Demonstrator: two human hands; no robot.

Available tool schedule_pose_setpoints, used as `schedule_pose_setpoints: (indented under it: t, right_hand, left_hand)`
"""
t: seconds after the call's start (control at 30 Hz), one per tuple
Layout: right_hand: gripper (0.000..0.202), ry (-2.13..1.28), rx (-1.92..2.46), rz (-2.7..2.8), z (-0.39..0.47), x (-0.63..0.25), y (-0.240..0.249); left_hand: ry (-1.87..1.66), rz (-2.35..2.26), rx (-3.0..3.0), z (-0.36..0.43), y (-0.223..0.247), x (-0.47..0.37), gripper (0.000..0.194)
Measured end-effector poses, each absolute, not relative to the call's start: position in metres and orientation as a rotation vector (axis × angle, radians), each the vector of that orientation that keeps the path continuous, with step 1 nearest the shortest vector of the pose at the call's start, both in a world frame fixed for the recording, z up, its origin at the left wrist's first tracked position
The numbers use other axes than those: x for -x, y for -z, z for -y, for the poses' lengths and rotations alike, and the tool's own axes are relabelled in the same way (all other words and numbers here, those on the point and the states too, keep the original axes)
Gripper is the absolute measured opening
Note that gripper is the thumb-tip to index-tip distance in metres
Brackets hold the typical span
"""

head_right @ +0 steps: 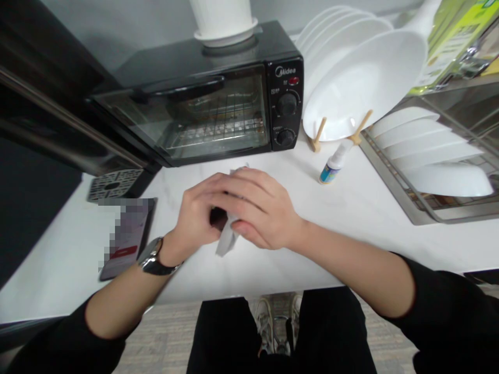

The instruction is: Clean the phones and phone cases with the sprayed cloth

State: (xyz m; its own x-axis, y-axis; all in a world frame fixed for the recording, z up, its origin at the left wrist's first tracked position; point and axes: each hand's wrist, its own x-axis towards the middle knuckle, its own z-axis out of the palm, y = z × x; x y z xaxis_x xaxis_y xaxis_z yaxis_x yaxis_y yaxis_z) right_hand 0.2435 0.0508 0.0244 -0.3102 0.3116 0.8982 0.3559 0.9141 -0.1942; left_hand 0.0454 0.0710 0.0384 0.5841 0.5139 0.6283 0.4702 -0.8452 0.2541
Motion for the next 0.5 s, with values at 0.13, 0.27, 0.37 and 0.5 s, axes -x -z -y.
schedule_pose_setpoints:
  t: [0.13, 0.27, 0.37, 0.5]
  right_hand:
    - [0.052, 0.039, 0.43, 1.951, -0.0497, -0.2442, -0.0246]
    - [0.051, -0.003, 0.456, 1.88, -0.0521, -0.2446, -0.0244]
    - [0.051, 0.111, 0.386, 1.917, -0.054, -0.2444, -0.0241]
    - [0.054, -0.01, 0.403, 1.873, -0.0539, -0.2443, -0.0239]
  left_hand:
    - [-1.189, -0.659, -2.806, -0.0713, -0.0373, -0.0455, 0.026]
    - [-1.225, -0.702, -2.794, -0.0718, -0.0377, -0.0454, 0.036]
    - [-1.246, -0.673, -2.794, -0.0719, -0.0384, -0.0458, 0.036]
    - [-1.285, -0.662, -2.864, -0.0728, -0.0395, -0.0464, 0.032]
